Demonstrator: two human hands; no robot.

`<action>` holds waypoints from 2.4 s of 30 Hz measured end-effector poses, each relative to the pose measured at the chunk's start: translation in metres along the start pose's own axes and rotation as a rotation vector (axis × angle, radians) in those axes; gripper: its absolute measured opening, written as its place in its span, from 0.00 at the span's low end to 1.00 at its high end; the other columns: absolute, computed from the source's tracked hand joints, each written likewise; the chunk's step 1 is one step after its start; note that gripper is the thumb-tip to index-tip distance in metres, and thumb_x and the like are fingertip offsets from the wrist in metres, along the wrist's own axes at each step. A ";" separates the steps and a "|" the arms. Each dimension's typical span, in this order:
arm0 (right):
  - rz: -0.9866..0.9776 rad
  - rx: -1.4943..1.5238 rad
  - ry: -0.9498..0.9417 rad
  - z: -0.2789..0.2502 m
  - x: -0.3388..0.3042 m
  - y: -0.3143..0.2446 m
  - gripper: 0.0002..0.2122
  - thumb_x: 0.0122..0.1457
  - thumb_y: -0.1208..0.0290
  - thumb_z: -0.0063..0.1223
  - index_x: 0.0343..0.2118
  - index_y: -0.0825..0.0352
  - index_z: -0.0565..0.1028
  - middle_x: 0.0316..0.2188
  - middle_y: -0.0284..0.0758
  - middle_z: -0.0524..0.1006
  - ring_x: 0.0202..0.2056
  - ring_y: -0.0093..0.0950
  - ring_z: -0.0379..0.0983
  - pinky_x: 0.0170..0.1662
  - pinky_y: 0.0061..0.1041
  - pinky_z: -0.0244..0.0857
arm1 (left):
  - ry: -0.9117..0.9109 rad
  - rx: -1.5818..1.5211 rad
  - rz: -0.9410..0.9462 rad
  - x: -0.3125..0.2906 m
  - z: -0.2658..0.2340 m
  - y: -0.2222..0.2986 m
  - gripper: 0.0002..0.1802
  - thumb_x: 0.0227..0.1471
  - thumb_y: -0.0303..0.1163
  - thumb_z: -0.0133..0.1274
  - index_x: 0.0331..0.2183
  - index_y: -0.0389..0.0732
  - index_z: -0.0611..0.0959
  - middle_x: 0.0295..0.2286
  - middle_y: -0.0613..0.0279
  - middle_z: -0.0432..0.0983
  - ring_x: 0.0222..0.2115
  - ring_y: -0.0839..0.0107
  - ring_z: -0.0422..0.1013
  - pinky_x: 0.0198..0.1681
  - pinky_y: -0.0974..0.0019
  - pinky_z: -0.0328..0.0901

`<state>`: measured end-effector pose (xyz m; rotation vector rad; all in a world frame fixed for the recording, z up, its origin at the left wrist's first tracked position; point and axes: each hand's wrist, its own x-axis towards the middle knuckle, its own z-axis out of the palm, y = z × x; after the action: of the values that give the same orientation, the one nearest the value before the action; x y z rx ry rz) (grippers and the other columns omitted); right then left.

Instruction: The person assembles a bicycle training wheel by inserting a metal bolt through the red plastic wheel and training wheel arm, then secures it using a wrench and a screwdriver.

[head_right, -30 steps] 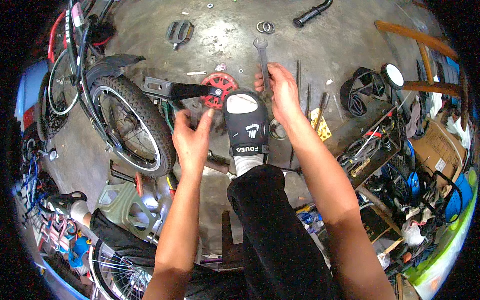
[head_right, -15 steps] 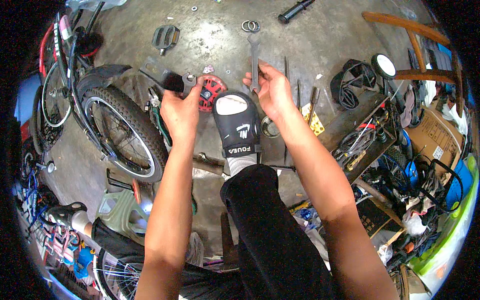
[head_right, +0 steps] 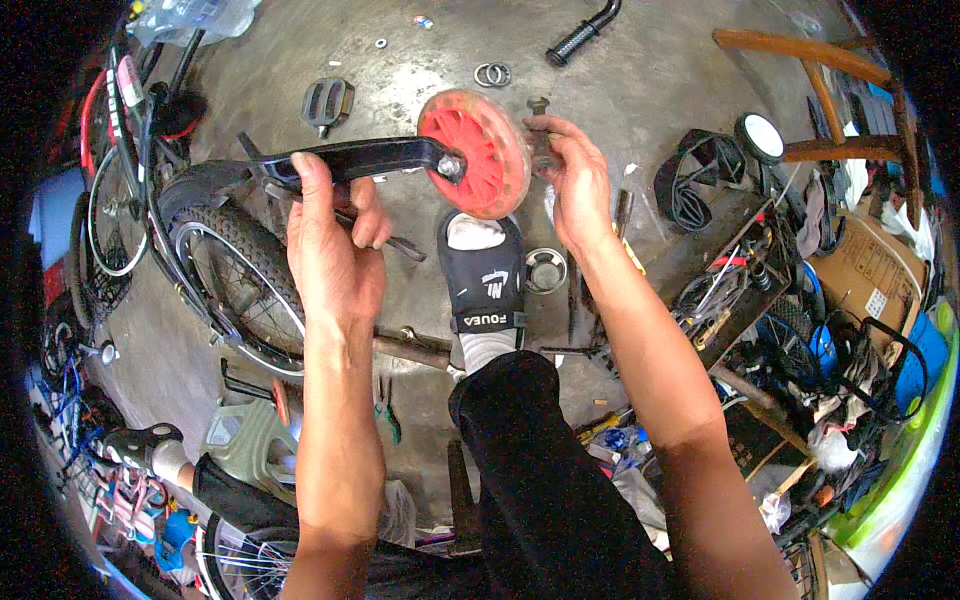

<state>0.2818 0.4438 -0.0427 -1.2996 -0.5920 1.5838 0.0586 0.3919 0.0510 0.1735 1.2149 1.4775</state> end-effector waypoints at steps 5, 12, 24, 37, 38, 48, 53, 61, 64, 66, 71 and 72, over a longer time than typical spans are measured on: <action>-0.147 -0.240 -0.015 -0.022 -0.003 0.010 0.13 0.65 0.80 0.47 0.51 0.68 0.78 0.44 0.35 0.80 0.40 0.21 0.76 0.41 0.21 0.67 | 0.137 0.022 -0.188 0.001 0.019 -0.009 0.24 0.61 0.57 0.59 0.26 0.49 0.72 0.15 0.71 0.65 0.13 0.81 0.54 0.18 0.72 0.48; -0.173 -0.378 -0.221 -0.004 -0.036 -0.019 0.20 0.67 0.79 0.47 0.62 0.70 0.68 0.36 0.32 0.75 0.30 0.19 0.72 0.35 0.21 0.66 | -0.027 -0.640 -0.481 0.010 -0.023 -0.029 0.25 0.58 0.55 0.50 0.29 0.40 0.77 0.17 0.67 0.62 0.14 0.76 0.56 0.18 0.70 0.51; -0.613 -0.834 -0.798 0.026 -0.064 -0.066 0.19 0.63 0.68 0.60 0.57 0.61 0.78 0.45 0.40 0.84 0.38 0.40 0.84 0.38 0.33 0.77 | -0.115 -0.661 -0.504 0.006 -0.068 -0.049 0.18 0.53 0.48 0.51 0.34 0.43 0.81 0.33 0.54 0.83 0.34 0.54 0.78 0.41 0.47 0.75; -0.613 -1.068 -0.773 0.033 -0.071 -0.067 0.15 0.59 0.60 0.66 0.45 0.61 0.77 0.26 0.38 0.80 0.27 0.43 0.78 0.29 0.38 0.69 | -0.008 -0.576 -0.548 0.014 -0.074 -0.053 0.17 0.51 0.44 0.52 0.32 0.39 0.78 0.22 0.59 0.75 0.22 0.62 0.71 0.27 0.60 0.69; -0.635 -1.026 -0.732 0.035 -0.070 -0.065 0.14 0.58 0.62 0.66 0.43 0.62 0.77 0.27 0.39 0.80 0.28 0.42 0.78 0.30 0.37 0.69 | -0.089 -0.595 -0.526 0.016 -0.084 -0.057 0.19 0.54 0.45 0.51 0.35 0.38 0.81 0.29 0.56 0.81 0.29 0.59 0.76 0.38 0.54 0.74; 0.032 -0.070 -0.212 0.045 -0.066 -0.078 0.09 0.70 0.63 0.55 0.40 0.63 0.73 0.23 0.26 0.71 0.21 0.14 0.61 0.24 0.17 0.52 | -0.004 -0.646 -0.604 0.013 -0.081 -0.056 0.17 0.50 0.43 0.52 0.33 0.39 0.81 0.32 0.52 0.81 0.33 0.52 0.77 0.42 0.48 0.74; 0.185 -0.099 -0.258 0.061 -0.079 -0.066 0.12 0.71 0.62 0.53 0.36 0.64 0.68 0.18 0.30 0.71 0.15 0.18 0.61 0.19 0.20 0.49 | 0.020 -0.643 -0.607 0.010 -0.070 -0.054 0.17 0.51 0.44 0.51 0.33 0.39 0.80 0.32 0.51 0.80 0.33 0.53 0.77 0.41 0.48 0.74; 0.229 -0.149 -0.169 0.062 -0.075 -0.046 0.13 0.68 0.61 0.57 0.35 0.64 0.69 0.20 0.31 0.73 0.17 0.18 0.63 0.20 0.19 0.51 | 0.028 -0.618 -0.598 0.005 -0.059 -0.048 0.16 0.52 0.43 0.51 0.34 0.40 0.80 0.31 0.52 0.82 0.32 0.56 0.78 0.41 0.51 0.74; 0.253 -0.155 -0.172 0.065 -0.078 -0.045 0.13 0.68 0.60 0.57 0.34 0.64 0.68 0.22 0.32 0.74 0.18 0.18 0.63 0.21 0.20 0.51 | -0.015 -0.676 -0.601 0.009 -0.073 -0.056 0.17 0.51 0.44 0.51 0.34 0.40 0.80 0.32 0.50 0.81 0.34 0.52 0.77 0.42 0.46 0.74; 0.274 0.013 -0.111 0.056 -0.069 -0.036 0.13 0.68 0.60 0.57 0.34 0.63 0.69 0.24 0.33 0.74 0.20 0.19 0.64 0.23 0.21 0.53 | 0.061 -0.643 -0.608 0.010 -0.077 -0.060 0.17 0.52 0.44 0.52 0.34 0.39 0.80 0.30 0.50 0.80 0.32 0.53 0.76 0.38 0.48 0.73; 0.331 0.012 0.150 0.002 0.004 -0.002 0.11 0.70 0.60 0.52 0.39 0.64 0.71 0.28 0.33 0.77 0.23 0.23 0.68 0.26 0.26 0.58 | 0.229 -0.353 -0.564 -0.006 -0.058 -0.048 0.17 0.55 0.44 0.52 0.32 0.38 0.81 0.19 0.64 0.71 0.15 0.72 0.60 0.19 0.67 0.55; 0.335 -0.053 0.195 -0.012 0.019 0.011 0.12 0.70 0.59 0.51 0.40 0.64 0.71 0.29 0.34 0.78 0.23 0.24 0.70 0.26 0.26 0.61 | 0.216 -0.319 -0.564 -0.011 -0.051 -0.042 0.17 0.57 0.44 0.52 0.32 0.38 0.81 0.17 0.67 0.68 0.11 0.76 0.54 0.15 0.70 0.47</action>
<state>0.2892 0.4538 -0.0641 -1.6366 -0.3070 1.6890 0.0546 0.3460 0.0023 -0.5179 1.0611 1.1812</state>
